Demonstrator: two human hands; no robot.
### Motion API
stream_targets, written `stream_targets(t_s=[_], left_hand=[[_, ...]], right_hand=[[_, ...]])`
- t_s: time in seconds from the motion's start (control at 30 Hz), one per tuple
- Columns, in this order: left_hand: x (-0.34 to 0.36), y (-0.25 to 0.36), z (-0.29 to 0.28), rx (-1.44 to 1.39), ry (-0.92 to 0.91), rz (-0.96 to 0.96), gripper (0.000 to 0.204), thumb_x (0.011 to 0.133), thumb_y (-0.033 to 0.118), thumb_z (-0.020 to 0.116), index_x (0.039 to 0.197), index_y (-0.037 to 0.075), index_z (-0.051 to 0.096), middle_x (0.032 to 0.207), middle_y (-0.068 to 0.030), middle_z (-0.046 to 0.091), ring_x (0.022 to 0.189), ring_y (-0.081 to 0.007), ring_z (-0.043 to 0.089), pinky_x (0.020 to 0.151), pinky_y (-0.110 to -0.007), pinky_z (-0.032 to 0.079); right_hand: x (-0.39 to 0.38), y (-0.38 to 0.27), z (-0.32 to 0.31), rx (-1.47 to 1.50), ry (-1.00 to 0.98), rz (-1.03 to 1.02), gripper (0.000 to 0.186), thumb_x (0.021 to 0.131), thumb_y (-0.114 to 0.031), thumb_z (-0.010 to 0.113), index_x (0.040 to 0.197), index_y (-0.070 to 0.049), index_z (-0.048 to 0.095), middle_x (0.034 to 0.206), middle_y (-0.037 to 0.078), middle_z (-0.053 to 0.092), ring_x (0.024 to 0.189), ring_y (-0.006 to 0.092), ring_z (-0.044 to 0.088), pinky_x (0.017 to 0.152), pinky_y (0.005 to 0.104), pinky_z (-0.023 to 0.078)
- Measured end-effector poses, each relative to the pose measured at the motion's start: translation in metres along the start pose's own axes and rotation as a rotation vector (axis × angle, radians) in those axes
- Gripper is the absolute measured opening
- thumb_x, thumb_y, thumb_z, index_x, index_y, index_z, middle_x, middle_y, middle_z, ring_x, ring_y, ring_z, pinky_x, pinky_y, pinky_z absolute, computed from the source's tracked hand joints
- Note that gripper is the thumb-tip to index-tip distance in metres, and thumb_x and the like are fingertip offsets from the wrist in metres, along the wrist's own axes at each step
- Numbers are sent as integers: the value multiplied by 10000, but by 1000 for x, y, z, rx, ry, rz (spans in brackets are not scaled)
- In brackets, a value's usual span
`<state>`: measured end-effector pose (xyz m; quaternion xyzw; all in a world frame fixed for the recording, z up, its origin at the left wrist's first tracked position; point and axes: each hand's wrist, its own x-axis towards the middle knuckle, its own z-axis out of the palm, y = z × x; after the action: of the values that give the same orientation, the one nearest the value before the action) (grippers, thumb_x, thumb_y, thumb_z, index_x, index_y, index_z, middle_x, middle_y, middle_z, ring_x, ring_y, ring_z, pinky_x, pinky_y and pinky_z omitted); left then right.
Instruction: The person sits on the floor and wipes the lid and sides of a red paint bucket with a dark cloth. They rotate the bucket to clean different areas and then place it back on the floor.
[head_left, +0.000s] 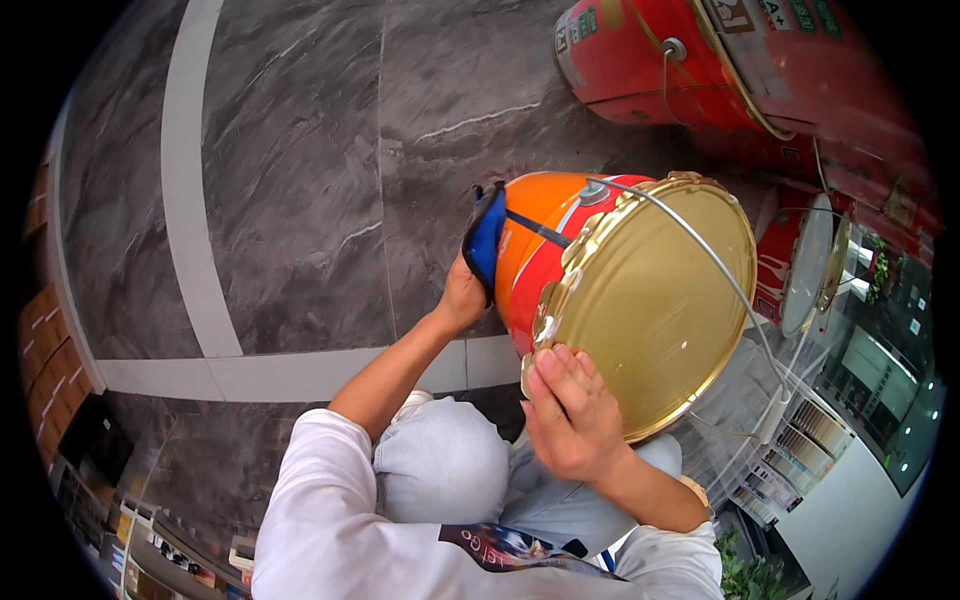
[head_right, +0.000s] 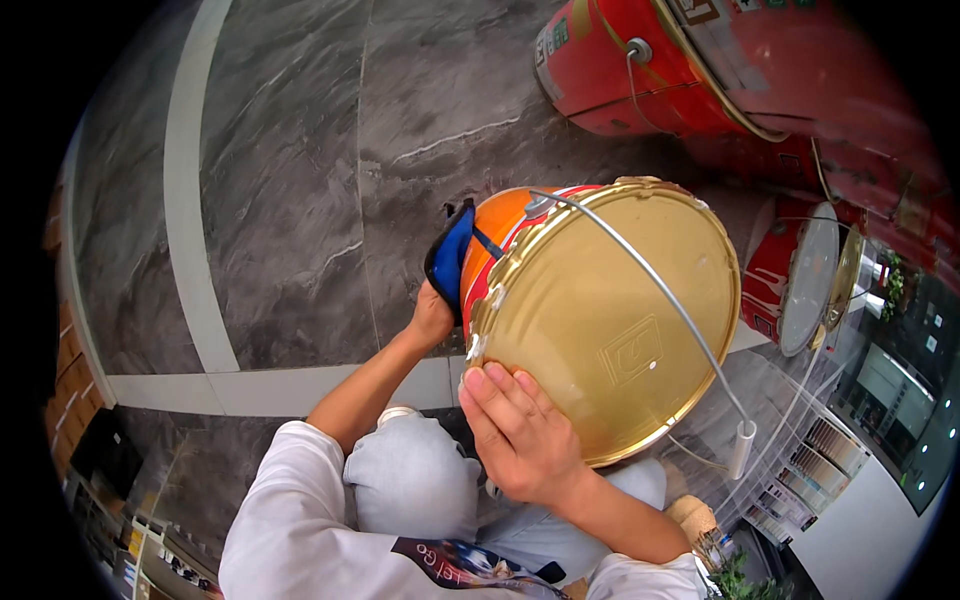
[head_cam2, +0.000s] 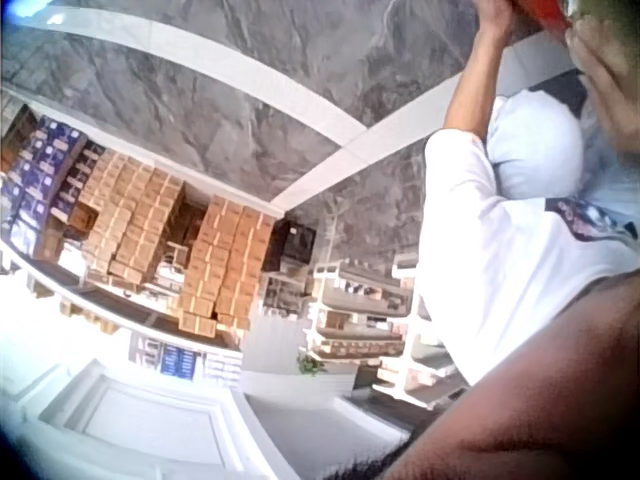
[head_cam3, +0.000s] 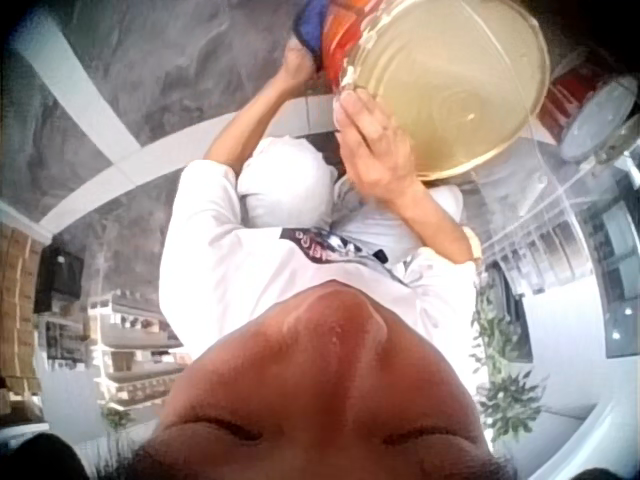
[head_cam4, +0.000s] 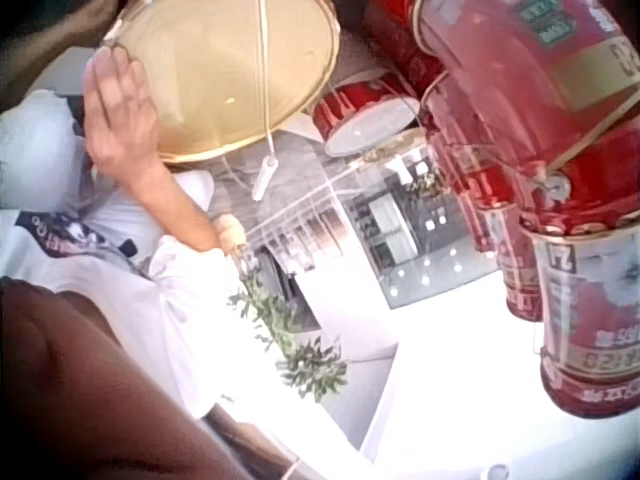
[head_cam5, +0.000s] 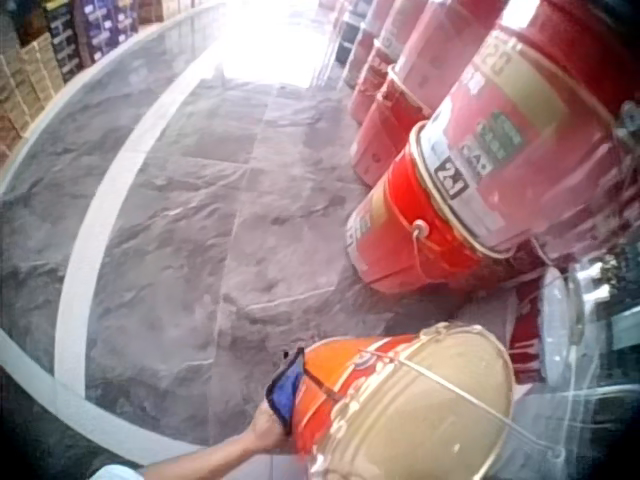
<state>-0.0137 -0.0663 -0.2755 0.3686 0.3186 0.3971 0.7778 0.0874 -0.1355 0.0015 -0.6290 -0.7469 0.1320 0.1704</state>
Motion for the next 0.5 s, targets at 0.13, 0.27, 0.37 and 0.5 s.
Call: stream_targets(t_s=[0.13,0.27,0.37,0.5], left_hand=[[0,-42,-15,15,132,-83,354,1082,66,463,1415,-37,526,1402,-117,621,1263,-188,576,1108,-344,427],[-1,69,45,-105,-62,155,360,1065,76,514,1404,-39,551,1416,-129,616,1266,-203,585,1099,-347,437],[-10,101,55,84,-126,409,381,1054,85,532,1415,-34,557,1439,-138,599,1311,-231,563,1119,-360,423],[-14,42,29,70,-67,193,434,1069,161,511,1462,-22,515,1491,-156,550,1379,-266,515,1162,-384,380]], right_hand=[[-3,7,1,14,-46,-83,511,855,-51,714,1329,102,602,1463,262,531,1331,441,556,1147,526,418],[2,6,0,36,-14,-23,489,872,-56,694,1337,74,620,1462,211,558,1337,383,568,1149,485,428],[3,4,0,80,3,-15,544,884,-104,701,1385,72,584,1485,201,546,1361,364,553,1159,474,420],[-2,8,-4,165,61,-72,494,949,-189,680,1363,66,588,1452,208,566,1329,375,573,1132,496,444]])
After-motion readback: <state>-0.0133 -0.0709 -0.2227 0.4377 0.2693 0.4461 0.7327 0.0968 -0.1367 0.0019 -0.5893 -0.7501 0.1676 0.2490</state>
